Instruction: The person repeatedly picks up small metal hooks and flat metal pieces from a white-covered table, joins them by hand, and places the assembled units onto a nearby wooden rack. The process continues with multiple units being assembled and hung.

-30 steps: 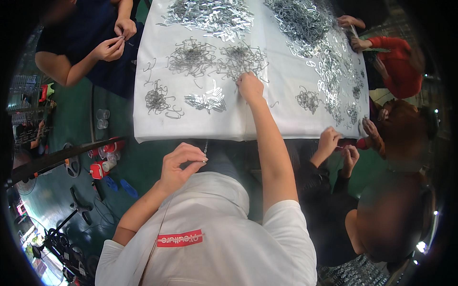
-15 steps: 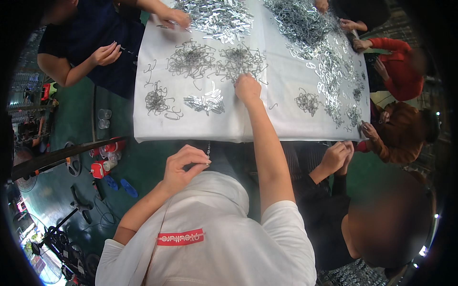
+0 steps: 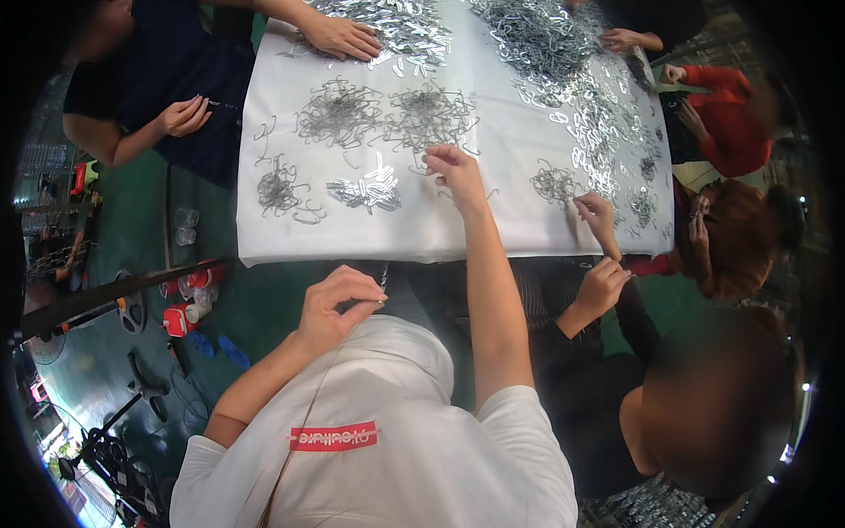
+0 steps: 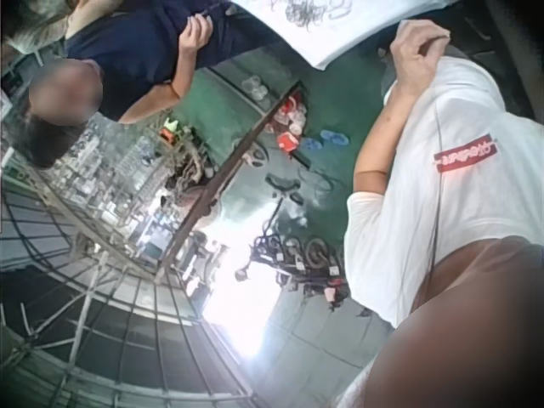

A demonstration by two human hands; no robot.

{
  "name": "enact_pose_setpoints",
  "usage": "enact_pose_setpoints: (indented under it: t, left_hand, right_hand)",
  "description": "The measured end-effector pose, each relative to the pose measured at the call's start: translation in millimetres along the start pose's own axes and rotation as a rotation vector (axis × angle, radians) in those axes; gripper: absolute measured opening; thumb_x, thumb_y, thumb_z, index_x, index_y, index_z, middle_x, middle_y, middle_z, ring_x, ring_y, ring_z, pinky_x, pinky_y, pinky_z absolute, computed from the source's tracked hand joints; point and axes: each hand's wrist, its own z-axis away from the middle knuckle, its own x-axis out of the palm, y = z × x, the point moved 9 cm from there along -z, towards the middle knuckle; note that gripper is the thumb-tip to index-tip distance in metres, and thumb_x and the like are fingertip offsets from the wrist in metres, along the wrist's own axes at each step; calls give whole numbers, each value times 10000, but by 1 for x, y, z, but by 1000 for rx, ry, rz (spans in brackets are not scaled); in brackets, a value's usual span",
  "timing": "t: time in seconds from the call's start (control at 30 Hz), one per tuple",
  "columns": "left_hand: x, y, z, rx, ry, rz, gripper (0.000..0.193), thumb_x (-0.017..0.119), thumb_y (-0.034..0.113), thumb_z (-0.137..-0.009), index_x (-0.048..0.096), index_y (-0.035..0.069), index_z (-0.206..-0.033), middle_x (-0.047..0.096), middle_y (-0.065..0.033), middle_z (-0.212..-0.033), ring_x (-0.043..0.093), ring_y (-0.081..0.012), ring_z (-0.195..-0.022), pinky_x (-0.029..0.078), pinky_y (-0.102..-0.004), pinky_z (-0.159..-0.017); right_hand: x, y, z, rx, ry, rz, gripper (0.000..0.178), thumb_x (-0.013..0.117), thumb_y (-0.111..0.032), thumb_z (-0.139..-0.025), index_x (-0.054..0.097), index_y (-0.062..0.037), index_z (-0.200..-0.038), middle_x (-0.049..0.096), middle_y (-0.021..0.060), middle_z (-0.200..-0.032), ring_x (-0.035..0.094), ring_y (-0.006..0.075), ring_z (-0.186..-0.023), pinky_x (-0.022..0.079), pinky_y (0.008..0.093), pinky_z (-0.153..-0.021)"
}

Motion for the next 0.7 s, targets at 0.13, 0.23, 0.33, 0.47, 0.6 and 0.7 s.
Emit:
enact_pose_setpoints:
  t: [0.13,0.23,0.33,0.47,0.6,0.7]
  left_hand:
    - [5,0,-5,-14,-30,-13,171,739,-47,-731,712,38,-877,685,-56,-886,627,-195,-832,505,-293,-741]
    - [6,1,-9,-1,-48,-16,174,733,-55,-731,709,37,-877,686,-59,-874,630,-193,-827,505,-292,-726]
    - [8,4,-14,38,-85,-12,177,718,-72,-734,702,36,-874,687,-60,-868,628,-188,-828,499,-283,-703]
    - [10,8,-18,46,-169,15,170,723,-56,-738,710,36,-881,689,-61,-862,632,-190,-816,504,-288,-717]
    - [15,14,-20,74,-320,37,165,724,-43,-744,714,35,-889,691,-64,-861,632,-190,-802,503,-291,-712]
    - [20,23,-18,159,-439,72,162,726,-36,-746,716,37,-890,691,-67,-858,628,-187,-793,500,-284,-690]
  right_hand:
    - [11,-17,26,-77,-78,-70,235,655,-28,-864,662,6,-1096,679,81,-1034,619,132,-941,516,265,-774]
    - [14,-33,51,-129,-49,-11,235,670,-24,-857,656,51,-1079,682,99,-980,648,180,-948,543,309,-855]
    - [12,-50,86,-154,33,-1,195,695,-41,-844,680,48,-1017,685,91,-897,665,172,-822,542,290,-800]
    - [12,-69,141,-179,156,25,189,707,-74,-825,714,19,-990,698,65,-852,636,119,-748,517,253,-717]
    - [19,-73,201,-173,307,-12,136,703,-69,-830,728,0,-944,694,42,-822,606,76,-703,495,208,-608]
    - [29,-72,247,-215,449,-55,95,706,-61,-833,725,4,-899,682,33,-818,594,69,-684,476,199,-573]
